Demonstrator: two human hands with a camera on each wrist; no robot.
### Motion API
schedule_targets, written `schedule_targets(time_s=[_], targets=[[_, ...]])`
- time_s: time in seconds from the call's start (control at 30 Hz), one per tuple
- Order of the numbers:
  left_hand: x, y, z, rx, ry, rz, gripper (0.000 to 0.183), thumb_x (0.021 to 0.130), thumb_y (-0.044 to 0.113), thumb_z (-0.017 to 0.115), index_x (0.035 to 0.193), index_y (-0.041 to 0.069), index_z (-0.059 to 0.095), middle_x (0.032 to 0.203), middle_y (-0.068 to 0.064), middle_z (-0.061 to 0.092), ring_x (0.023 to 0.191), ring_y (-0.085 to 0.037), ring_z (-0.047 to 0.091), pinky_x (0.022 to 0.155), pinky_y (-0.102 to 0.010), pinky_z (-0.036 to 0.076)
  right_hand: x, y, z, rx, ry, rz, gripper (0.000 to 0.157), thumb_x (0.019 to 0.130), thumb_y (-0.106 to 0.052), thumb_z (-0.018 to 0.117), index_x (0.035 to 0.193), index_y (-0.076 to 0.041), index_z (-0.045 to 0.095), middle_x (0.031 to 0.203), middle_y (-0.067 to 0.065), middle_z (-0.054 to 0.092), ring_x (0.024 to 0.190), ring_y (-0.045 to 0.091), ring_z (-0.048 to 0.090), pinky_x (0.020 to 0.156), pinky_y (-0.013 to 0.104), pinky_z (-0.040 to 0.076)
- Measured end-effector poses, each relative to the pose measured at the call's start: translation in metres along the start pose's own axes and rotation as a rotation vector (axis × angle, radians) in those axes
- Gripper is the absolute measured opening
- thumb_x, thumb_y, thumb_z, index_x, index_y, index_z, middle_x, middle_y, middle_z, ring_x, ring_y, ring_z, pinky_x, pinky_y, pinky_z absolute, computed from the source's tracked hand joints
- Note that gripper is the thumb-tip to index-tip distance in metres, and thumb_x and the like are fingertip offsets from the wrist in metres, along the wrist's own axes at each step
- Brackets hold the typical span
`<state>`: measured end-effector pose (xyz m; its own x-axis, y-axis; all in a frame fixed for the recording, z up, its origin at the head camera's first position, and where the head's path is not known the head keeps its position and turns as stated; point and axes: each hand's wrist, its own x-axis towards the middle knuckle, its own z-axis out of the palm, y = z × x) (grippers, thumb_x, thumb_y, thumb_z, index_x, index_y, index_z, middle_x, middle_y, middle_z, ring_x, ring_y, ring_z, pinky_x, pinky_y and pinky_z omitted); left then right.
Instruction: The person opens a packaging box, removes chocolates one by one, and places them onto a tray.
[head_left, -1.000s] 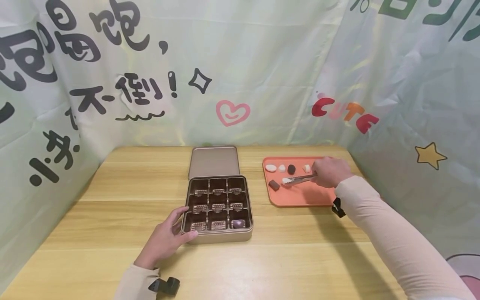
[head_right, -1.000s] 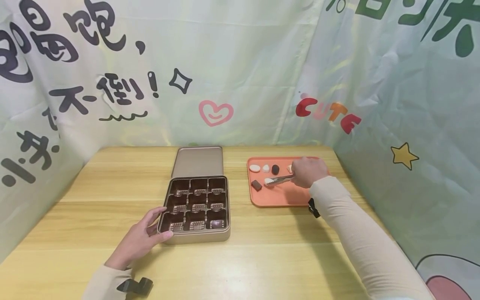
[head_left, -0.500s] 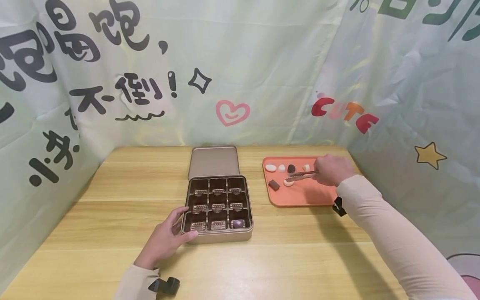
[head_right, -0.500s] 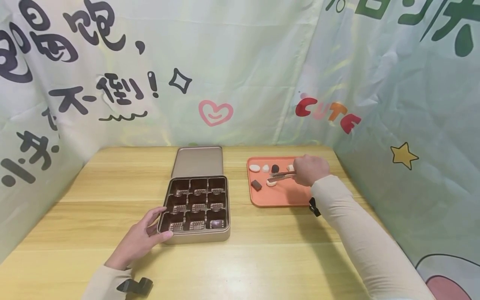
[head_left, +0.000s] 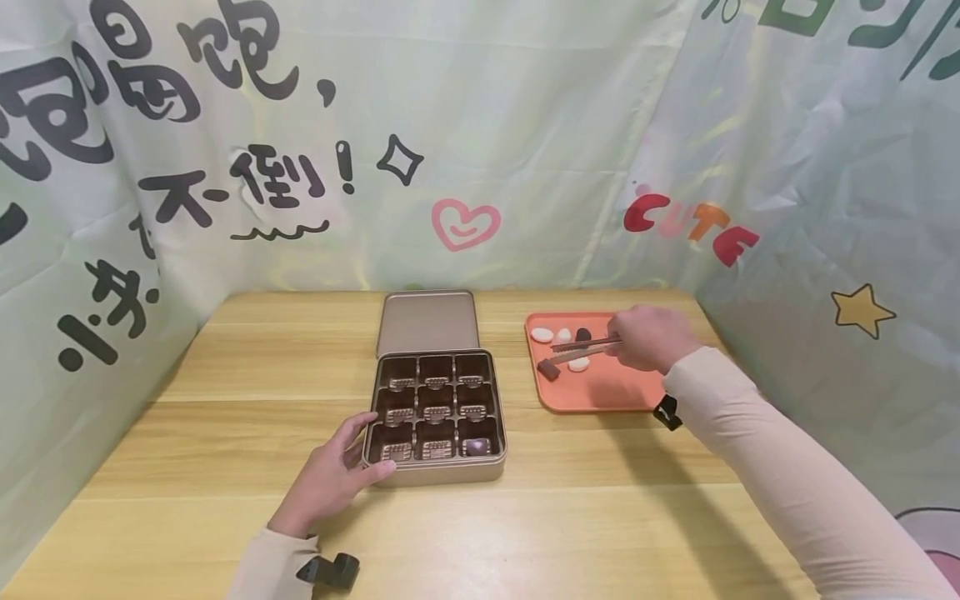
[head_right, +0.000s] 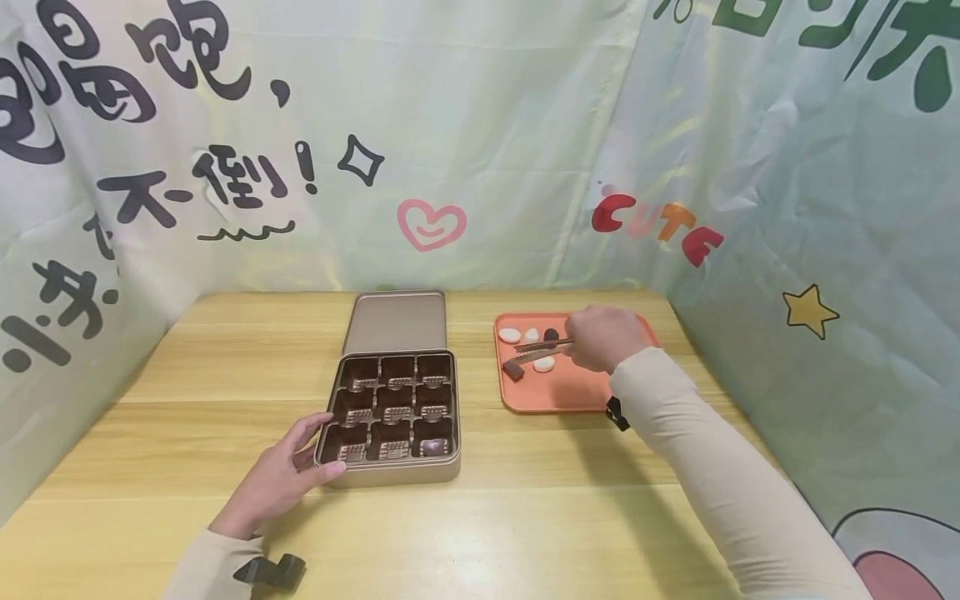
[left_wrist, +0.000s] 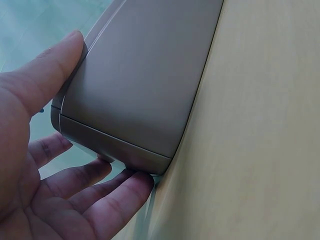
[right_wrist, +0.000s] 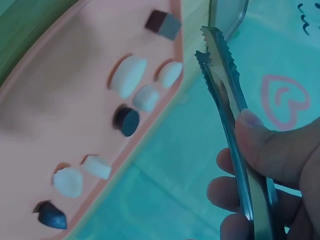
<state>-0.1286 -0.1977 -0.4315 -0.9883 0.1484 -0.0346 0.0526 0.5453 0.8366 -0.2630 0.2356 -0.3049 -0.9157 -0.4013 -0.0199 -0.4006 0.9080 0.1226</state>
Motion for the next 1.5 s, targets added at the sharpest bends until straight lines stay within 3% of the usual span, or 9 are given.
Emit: schedule_targets(time_s=[0.23,0.47,0.6,0.87,1.03,1.23,1.5], targets=[[0.000,0.000,0.000,0.011,0.003,0.003,0.080,0.082,0.041,0.076,0.146,0.017,0.036,0.150,-0.028,0.031,0.127,-0.047,0.044,0.100,-0.053,0.044,0.000,-0.015,-0.008,-0.013,0.036,-0.032,0.020,0.086,-0.021,0.075,0.068,-0.022,0.065,0.063,-0.005,0.056,0.054,0.014,0.050,0.043,0.032,0.042],[0.001,-0.001,0.000,0.004,0.007,0.004,0.080,0.082,0.041,0.077,0.146,0.016,0.036,0.150,-0.028,0.031,0.127,-0.046,0.044,0.101,-0.052,0.043,0.000,-0.030,-0.012,-0.051,0.112,-0.095,0.004,0.083,-0.020,0.078,0.081,-0.022,0.075,0.067,-0.007,0.061,0.054,0.014,0.050,0.040,0.031,0.040],[0.000,-0.002,0.001,0.019,0.014,-0.002,0.080,0.082,0.043,0.076,0.146,0.017,0.036,0.150,-0.028,0.032,0.126,-0.047,0.045,0.101,-0.053,0.043,0.000,-0.040,-0.014,-0.051,0.115,-0.120,0.004,0.082,-0.022,0.079,0.082,-0.021,0.075,0.068,-0.008,0.062,0.055,0.013,0.050,0.042,0.030,0.040],[-0.002,-0.006,0.004,0.036,0.014,-0.003,0.081,0.082,0.044,0.076,0.147,0.019,0.035,0.149,-0.029,0.032,0.125,-0.048,0.045,0.101,-0.054,0.043,-0.001,-0.059,-0.013,-0.048,0.144,-0.237,0.024,0.081,-0.026,0.080,0.065,-0.026,0.062,0.058,-0.014,0.052,0.049,0.008,0.044,0.040,0.025,0.033],[0.001,-0.004,0.002,0.032,0.010,0.011,0.080,0.083,0.044,0.075,0.147,0.019,0.035,0.149,-0.028,0.031,0.125,-0.048,0.045,0.100,-0.054,0.044,-0.002,-0.070,-0.018,-0.039,0.189,-0.319,0.014,0.079,-0.031,0.081,0.071,-0.030,0.069,0.062,-0.018,0.058,0.049,0.004,0.049,0.041,0.025,0.034],[0.000,-0.002,0.000,0.023,0.000,0.008,0.078,0.084,0.042,0.075,0.147,0.018,0.035,0.150,-0.029,0.030,0.125,-0.048,0.045,0.100,-0.054,0.044,-0.005,-0.088,-0.020,-0.092,0.175,-0.410,0.011,0.079,-0.033,0.081,0.076,-0.026,0.072,0.069,-0.014,0.065,0.056,0.006,0.056,0.047,0.029,0.044],[-0.001,0.000,0.000,0.015,-0.001,-0.002,0.079,0.084,0.041,0.075,0.147,0.017,0.035,0.150,-0.028,0.030,0.127,-0.047,0.044,0.100,-0.054,0.044,-0.007,-0.111,-0.021,-0.200,0.145,-0.441,0.014,0.076,-0.038,0.082,0.075,-0.028,0.071,0.065,-0.014,0.062,0.051,0.010,0.050,0.043,0.030,0.041]])
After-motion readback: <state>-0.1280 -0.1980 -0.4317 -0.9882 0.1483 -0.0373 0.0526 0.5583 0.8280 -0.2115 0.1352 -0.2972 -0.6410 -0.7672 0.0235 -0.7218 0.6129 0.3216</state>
